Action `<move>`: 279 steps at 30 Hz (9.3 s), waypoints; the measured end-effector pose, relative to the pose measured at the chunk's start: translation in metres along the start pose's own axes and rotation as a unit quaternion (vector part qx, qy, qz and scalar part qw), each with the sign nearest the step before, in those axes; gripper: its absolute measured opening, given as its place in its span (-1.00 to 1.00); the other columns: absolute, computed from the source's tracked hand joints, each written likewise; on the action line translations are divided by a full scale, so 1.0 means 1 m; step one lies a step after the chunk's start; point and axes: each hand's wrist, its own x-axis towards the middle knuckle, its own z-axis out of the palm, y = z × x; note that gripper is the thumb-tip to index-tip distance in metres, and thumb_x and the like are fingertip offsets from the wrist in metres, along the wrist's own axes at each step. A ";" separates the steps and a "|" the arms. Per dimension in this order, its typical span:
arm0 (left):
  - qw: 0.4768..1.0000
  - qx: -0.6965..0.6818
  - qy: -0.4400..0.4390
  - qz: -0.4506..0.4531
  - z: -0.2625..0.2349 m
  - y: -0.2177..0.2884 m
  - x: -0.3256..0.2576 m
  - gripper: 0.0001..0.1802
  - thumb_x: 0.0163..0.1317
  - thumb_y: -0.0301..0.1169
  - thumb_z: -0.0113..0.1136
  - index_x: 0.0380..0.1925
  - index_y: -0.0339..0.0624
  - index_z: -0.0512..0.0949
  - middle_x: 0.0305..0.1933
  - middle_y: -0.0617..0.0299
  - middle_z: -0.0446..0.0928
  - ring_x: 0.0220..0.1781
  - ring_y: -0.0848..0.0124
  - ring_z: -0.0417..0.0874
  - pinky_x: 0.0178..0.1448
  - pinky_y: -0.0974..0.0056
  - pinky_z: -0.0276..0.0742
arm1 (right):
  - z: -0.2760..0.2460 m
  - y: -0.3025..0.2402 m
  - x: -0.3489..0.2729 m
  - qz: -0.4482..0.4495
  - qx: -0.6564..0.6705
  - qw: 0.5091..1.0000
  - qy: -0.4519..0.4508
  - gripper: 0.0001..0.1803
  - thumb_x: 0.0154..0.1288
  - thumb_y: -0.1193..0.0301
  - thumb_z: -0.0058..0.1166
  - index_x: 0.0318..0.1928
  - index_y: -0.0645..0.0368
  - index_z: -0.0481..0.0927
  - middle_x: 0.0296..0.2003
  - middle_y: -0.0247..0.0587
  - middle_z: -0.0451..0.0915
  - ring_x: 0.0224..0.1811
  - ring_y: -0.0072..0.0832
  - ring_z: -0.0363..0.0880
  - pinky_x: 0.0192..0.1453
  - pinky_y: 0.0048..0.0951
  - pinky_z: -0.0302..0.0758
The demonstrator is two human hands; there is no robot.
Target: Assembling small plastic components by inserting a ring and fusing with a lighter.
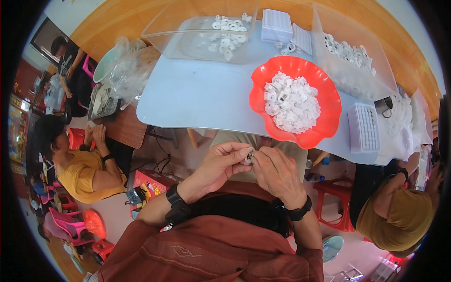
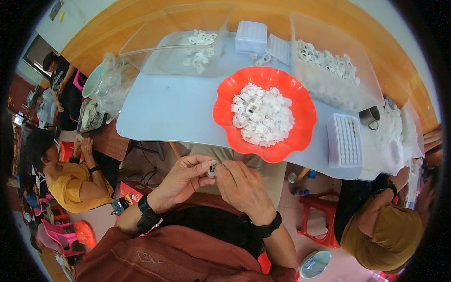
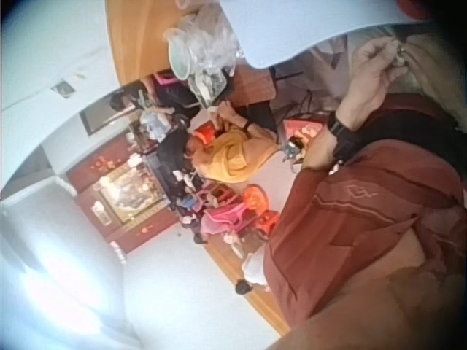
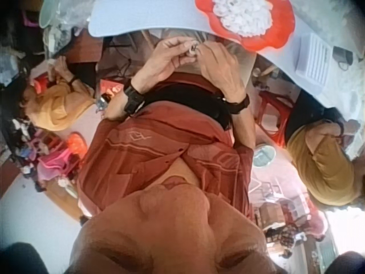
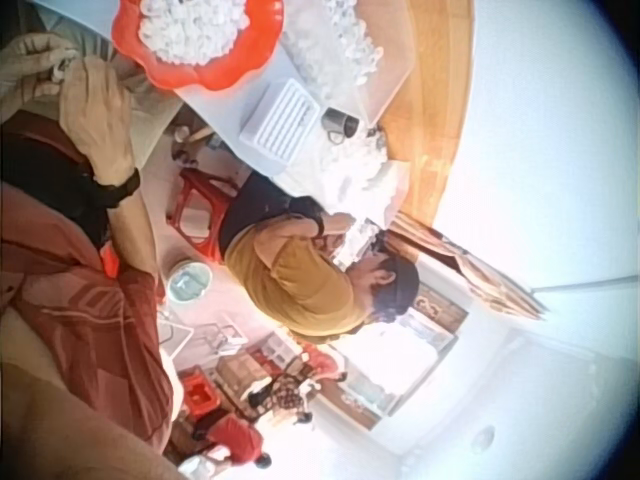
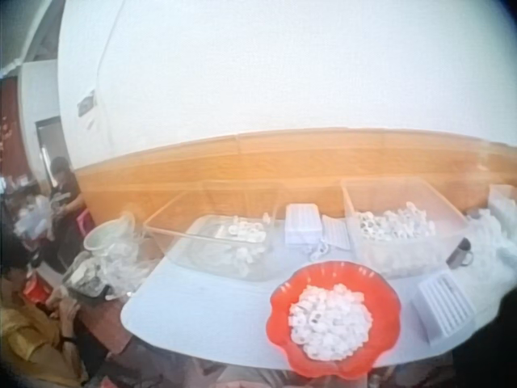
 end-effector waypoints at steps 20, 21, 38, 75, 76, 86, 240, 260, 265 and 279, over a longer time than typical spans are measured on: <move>0.998 0.059 -0.008 0.010 0.007 -0.007 0.010 -0.76 0.45 -0.40 0.18 0.02 -0.28 0.61 -0.04 0.19 0.66 -0.05 0.46 0.70 0.01 0.31 0.73 | -0.009 0.006 -0.008 0.124 0.139 0.982 -0.017 -0.77 0.12 0.62 0.15 -0.17 0.16 0.58 -0.25 -0.19 0.59 -0.25 -0.19 0.63 -0.26 -0.22 0.61; 0.998 0.063 -0.007 0.013 0.007 -0.007 0.010 -0.77 0.45 -0.41 0.17 0.01 -0.27 0.62 -0.03 0.19 0.66 -0.04 0.46 0.70 0.01 0.31 0.73 | -0.009 0.006 -0.008 0.118 0.133 0.984 -0.006 -0.76 0.11 0.63 0.15 -0.17 0.17 0.58 -0.26 -0.19 0.59 -0.25 -0.19 0.62 -0.24 -0.23 0.61; 0.994 0.104 -0.013 0.017 0.015 -0.011 0.012 -0.76 0.45 -0.41 0.19 0.03 -0.28 0.62 0.00 0.20 0.65 -0.03 0.48 0.68 0.02 0.32 0.70 | -0.009 0.011 -0.014 0.000 0.050 0.997 0.056 -0.73 0.00 0.66 0.19 -0.22 0.24 0.58 -0.17 -0.14 0.63 -0.12 -0.13 0.66 -0.10 -0.28 0.68; 0.991 0.132 -0.011 -0.022 0.001 -0.042 0.011 -0.71 0.51 -0.35 0.10 0.09 -0.28 0.56 0.00 0.22 0.64 -0.05 0.50 0.66 0.05 0.31 0.69 | 0.002 0.015 -0.042 0.222 0.218 0.950 -0.006 -0.81 0.21 0.58 0.25 -0.23 0.18 0.50 -0.34 -0.10 0.60 -0.28 -0.09 0.62 -0.20 -0.18 0.57; 0.991 0.132 -0.012 -0.022 0.002 -0.043 0.011 -0.71 0.51 -0.35 0.10 0.09 -0.28 0.56 0.00 0.22 0.64 -0.05 0.50 0.66 0.05 0.31 0.69 | 0.002 0.016 -0.043 0.193 0.208 0.959 -0.001 -0.81 0.21 0.58 0.26 -0.23 0.18 0.50 -0.34 -0.10 0.60 -0.27 -0.10 0.62 -0.20 -0.18 0.57; 0.995 0.092 -0.003 -0.028 0.002 -0.051 0.013 -0.72 0.50 -0.34 0.11 0.07 -0.27 0.57 -0.08 0.27 0.61 -0.12 0.54 0.63 0.04 0.32 0.69 | 0.004 0.019 -0.048 0.192 0.226 0.955 0.013 -0.85 0.21 0.59 0.25 -0.27 0.17 0.53 -0.36 -0.16 0.61 -0.26 -0.13 0.61 -0.20 -0.19 0.56; 0.990 0.110 -0.063 -0.069 0.002 -0.068 0.029 -0.72 0.45 -0.34 0.20 0.04 -0.26 0.62 0.05 0.17 0.65 0.04 0.41 0.69 0.11 0.25 0.69 | -0.016 0.017 -0.070 0.200 0.194 0.960 0.028 -0.91 0.15 0.58 0.27 -0.29 0.24 0.68 -0.28 -0.11 0.68 -0.24 -0.15 0.69 -0.15 -0.25 0.63; 0.992 0.087 -0.063 -0.072 0.009 -0.067 0.026 -0.71 0.47 -0.37 0.16 0.08 -0.31 0.56 0.04 0.15 0.62 0.05 0.39 0.68 0.15 0.25 0.70 | -0.022 0.008 -0.065 0.176 0.169 0.968 0.056 -0.79 0.12 0.59 0.30 -0.21 0.12 0.63 -0.31 -0.23 0.68 -0.27 -0.20 0.65 -0.21 -0.24 0.59; 0.991 0.088 -0.065 -0.073 0.010 -0.065 0.023 -0.70 0.47 -0.38 0.17 0.08 -0.33 0.55 0.06 0.13 0.62 0.05 0.39 0.68 0.15 0.25 0.69 | -0.030 0.002 -0.060 0.153 0.167 0.973 0.040 -0.77 0.13 0.57 0.31 -0.18 0.10 0.62 -0.29 -0.24 0.68 -0.26 -0.21 0.65 -0.22 -0.25 0.59; 0.992 0.082 -0.088 -0.032 0.019 -0.034 -0.007 -0.70 0.46 -0.37 0.18 0.07 -0.33 0.57 0.01 0.20 0.61 0.01 0.45 0.66 0.12 0.26 0.69 | -0.099 -0.025 0.000 0.108 0.093 0.989 0.034 -0.85 0.15 0.59 0.26 -0.25 0.18 0.64 -0.28 -0.16 0.69 -0.25 -0.18 0.69 -0.18 -0.27 0.62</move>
